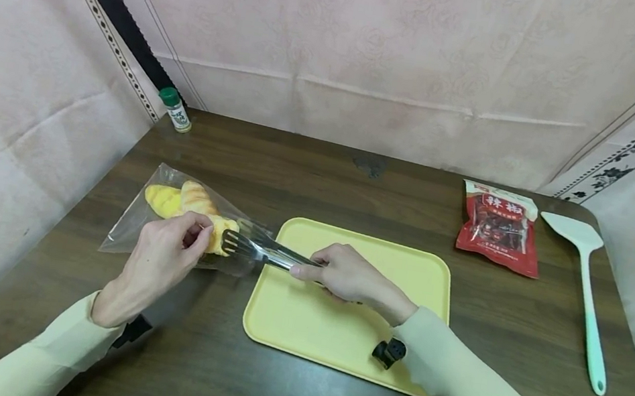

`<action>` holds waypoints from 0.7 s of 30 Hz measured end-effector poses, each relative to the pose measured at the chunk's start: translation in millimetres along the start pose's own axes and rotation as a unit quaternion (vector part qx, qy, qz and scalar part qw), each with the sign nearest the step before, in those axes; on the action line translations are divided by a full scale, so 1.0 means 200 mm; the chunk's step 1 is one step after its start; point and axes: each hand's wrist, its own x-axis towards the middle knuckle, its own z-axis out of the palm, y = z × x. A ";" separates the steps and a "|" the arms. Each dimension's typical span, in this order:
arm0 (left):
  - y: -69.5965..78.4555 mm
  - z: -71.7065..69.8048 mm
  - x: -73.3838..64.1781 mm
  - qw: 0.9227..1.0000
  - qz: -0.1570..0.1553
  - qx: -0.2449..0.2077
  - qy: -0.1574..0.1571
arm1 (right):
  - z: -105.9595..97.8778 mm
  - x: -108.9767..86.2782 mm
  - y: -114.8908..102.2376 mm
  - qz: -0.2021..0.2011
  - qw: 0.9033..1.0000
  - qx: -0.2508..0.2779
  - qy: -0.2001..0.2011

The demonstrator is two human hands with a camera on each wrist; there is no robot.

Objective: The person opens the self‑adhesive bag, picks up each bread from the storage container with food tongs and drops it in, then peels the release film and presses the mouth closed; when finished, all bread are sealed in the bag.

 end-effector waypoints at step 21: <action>0.03 -0.01 -0.02 1.000 0.024 0.005 0.011 | 0.19 -0.08 -0.16 0.075 0.994 0.071 0.032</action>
